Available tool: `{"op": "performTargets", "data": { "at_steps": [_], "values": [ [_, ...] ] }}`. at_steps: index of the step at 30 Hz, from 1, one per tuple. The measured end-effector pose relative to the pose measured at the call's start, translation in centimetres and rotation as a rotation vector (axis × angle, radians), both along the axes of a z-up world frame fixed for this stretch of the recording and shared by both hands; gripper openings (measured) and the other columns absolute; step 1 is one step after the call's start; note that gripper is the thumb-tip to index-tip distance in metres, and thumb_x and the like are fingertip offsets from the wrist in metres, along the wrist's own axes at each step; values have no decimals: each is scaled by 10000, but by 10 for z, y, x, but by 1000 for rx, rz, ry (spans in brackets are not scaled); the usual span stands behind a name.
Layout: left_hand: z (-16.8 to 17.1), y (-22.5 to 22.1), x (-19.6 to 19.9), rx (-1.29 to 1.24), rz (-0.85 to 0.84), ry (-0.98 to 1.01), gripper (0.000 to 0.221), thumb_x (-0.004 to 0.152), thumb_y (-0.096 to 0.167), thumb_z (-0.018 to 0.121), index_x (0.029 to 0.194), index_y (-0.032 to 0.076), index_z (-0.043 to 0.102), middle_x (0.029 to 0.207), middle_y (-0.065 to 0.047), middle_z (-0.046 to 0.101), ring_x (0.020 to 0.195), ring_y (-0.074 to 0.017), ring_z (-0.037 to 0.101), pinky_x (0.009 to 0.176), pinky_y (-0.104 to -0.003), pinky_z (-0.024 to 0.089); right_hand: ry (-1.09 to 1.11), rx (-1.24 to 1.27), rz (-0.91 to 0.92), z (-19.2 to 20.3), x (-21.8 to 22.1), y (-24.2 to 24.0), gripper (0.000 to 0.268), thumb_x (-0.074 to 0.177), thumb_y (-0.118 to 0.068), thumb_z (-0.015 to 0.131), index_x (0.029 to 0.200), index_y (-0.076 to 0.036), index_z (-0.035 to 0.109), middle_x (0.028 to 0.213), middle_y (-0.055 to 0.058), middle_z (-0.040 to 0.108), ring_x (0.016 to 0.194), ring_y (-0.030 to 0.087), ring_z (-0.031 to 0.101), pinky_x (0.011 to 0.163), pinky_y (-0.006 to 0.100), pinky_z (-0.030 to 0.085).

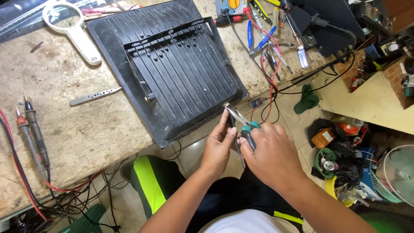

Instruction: Repairing a 100W LED floodlight by using an electric drill to remove screws and pliers to manipulate internal wiring.

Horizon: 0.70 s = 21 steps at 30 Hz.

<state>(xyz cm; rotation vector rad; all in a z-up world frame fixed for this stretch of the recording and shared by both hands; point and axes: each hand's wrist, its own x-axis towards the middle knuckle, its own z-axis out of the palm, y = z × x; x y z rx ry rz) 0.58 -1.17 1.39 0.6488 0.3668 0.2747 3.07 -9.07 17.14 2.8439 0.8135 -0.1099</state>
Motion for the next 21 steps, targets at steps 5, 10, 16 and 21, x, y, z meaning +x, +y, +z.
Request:
{"op": "performTargets", "data": {
  "at_steps": [5,10,16,21],
  "values": [
    [-3,-10,4,34,32,22,643,1006,6,588,1591,218,424,869,-4,535,817,-91,618,706,-237,622,11,57,18,-4,5,-2,349,893,-446,607,807,-111,652,815,69,581,962,341,673,779,475,594],
    [17,-5,0,-21,32,27,633,1006,-1,581,1582,217,438,860,-10,545,792,-96,618,714,-232,627,321,304,-227,28,11,12,413,868,-435,641,718,-50,617,745,152,594,857,388,654,780,494,540],
    [23,-3,-5,-81,21,38,637,1003,8,588,1584,211,424,884,-67,599,830,-152,688,705,-254,650,680,739,-615,25,28,8,325,839,-299,649,699,-5,644,619,159,586,677,294,612,586,399,464],
    [20,0,-7,-71,12,20,645,998,2,599,1583,218,429,873,-77,610,816,-171,709,683,-270,662,879,902,-771,31,30,2,313,912,-221,597,1009,49,722,760,172,649,781,303,693,569,392,475]
  ]
}}
